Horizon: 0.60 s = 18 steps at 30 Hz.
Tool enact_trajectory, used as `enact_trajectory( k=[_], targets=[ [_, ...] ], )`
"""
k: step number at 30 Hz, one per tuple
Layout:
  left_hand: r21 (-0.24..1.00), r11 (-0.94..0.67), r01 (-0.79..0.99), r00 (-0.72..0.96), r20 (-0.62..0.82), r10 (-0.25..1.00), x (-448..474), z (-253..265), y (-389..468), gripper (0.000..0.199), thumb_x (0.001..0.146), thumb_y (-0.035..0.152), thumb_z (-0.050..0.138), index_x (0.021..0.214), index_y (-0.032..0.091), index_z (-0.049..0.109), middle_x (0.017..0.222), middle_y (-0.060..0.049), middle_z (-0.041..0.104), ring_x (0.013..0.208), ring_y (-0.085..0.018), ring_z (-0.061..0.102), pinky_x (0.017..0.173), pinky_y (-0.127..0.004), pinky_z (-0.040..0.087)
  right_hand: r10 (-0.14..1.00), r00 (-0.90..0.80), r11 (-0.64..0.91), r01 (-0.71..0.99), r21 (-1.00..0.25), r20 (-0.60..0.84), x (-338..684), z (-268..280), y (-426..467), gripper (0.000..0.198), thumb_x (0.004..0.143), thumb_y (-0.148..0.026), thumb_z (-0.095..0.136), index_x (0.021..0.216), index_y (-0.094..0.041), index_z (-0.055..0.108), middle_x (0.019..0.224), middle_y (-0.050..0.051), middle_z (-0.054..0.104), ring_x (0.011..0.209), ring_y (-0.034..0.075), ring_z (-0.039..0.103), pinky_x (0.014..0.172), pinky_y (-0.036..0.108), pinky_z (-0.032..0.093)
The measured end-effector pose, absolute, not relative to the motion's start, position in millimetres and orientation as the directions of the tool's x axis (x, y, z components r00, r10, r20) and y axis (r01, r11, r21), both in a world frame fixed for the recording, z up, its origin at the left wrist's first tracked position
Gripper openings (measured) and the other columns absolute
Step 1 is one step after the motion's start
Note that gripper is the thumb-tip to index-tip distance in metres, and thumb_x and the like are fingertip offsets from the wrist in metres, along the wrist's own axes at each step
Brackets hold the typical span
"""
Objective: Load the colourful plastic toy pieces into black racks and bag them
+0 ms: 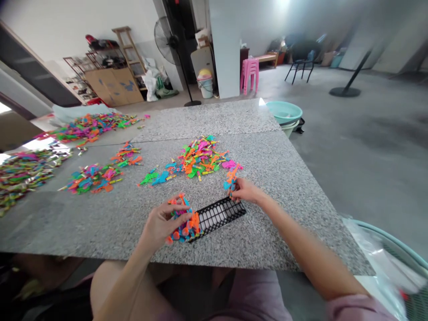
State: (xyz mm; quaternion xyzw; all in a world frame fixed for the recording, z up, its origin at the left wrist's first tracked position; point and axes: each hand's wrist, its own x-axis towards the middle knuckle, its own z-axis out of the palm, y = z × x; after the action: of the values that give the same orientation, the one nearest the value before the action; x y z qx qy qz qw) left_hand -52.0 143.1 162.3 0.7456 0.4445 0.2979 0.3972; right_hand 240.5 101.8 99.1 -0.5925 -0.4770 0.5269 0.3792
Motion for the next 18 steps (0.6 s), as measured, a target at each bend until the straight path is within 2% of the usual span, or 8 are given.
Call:
enact_trajectory(
  k=[2,4,7,9,13,16,18],
  targets=[
    [0.874,-0.262,0.41,0.467,0.045,0.883,-54,162,146,0.027,0.064,0.044,0.082,0.083,0.025,0.079,0.096,-0.006,0.075,0.098,-0.027,0.07,0.082,-0.035,0.058,0.98,-0.018,-0.191,0.162,-0.968,-0.196,225,94,102,0.025,0.068,-0.027,0.069,0.083,-0.019,0.05,0.07,-0.003,0.061,0.055,0.01,0.055,0.052,0.021,0.047],
    [0.873,-0.257,0.415,0.504,0.014,0.863,-56,162,150,0.029,0.064,0.043,0.082,0.085,0.024,0.08,0.089,-0.006,0.075,0.097,-0.027,0.07,0.081,-0.034,0.057,0.995,-0.03,-0.088,0.235,-0.968,-0.097,206,91,109,0.02,0.07,-0.025,0.067,0.082,-0.02,0.051,0.066,-0.005,0.057,0.055,0.01,0.054,0.055,0.022,0.046],
    [0.864,-0.273,0.423,0.536,0.004,0.844,-59,163,155,0.029,0.063,0.04,0.084,0.088,0.024,0.08,0.092,-0.007,0.076,0.111,-0.028,0.065,0.091,-0.035,0.054,0.995,-0.064,0.091,0.367,-0.926,0.073,175,88,122,0.015,0.07,-0.016,0.065,0.082,-0.019,0.057,0.072,-0.002,0.062,0.065,0.013,0.058,0.064,0.024,0.048],
    [0.87,-0.272,0.411,0.542,0.007,0.84,-59,163,157,0.03,0.062,0.038,0.084,0.089,0.026,0.08,0.101,-0.007,0.075,0.118,-0.028,0.061,0.098,-0.037,0.051,0.986,-0.103,0.161,0.433,-0.887,0.129,156,86,127,0.015,0.069,-0.013,0.066,0.082,-0.018,0.062,0.079,0.0,0.066,0.073,0.015,0.062,0.07,0.025,0.048],
    [0.894,-0.246,0.374,0.545,0.003,0.838,-57,164,156,0.03,0.061,0.036,0.085,0.09,0.027,0.08,0.117,-0.007,0.071,0.118,-0.027,0.061,0.097,-0.038,0.051,0.983,-0.153,0.179,0.627,-0.758,0.105,130,85,128,0.017,0.075,-0.013,0.063,0.091,-0.017,0.067,0.083,0.004,0.071,0.078,0.019,0.067,0.072,0.025,0.047],
    [0.903,-0.241,0.355,0.537,0.014,0.843,-55,164,154,0.029,0.06,0.033,0.085,0.088,0.028,0.08,0.115,-0.006,0.072,0.113,-0.026,0.063,0.094,-0.035,0.054,0.986,-0.161,0.153,0.78,-0.606,0.042,122,91,128,0.027,0.078,-0.018,0.063,0.105,-0.016,0.067,0.087,0.009,0.073,0.082,0.024,0.068,0.072,0.028,0.048],
    [0.91,-0.25,0.331,0.518,0.046,0.854,-54,162,153,0.028,0.059,0.033,0.085,0.086,0.027,0.08,0.113,-0.006,0.072,0.113,-0.026,0.064,0.093,-0.035,0.054,0.981,-0.193,0.174,0.822,-0.542,0.023,121,98,131,0.031,0.082,-0.021,0.062,0.112,-0.015,0.066,0.092,0.012,0.073,0.087,0.026,0.068,0.074,0.03,0.048]
  ],
)
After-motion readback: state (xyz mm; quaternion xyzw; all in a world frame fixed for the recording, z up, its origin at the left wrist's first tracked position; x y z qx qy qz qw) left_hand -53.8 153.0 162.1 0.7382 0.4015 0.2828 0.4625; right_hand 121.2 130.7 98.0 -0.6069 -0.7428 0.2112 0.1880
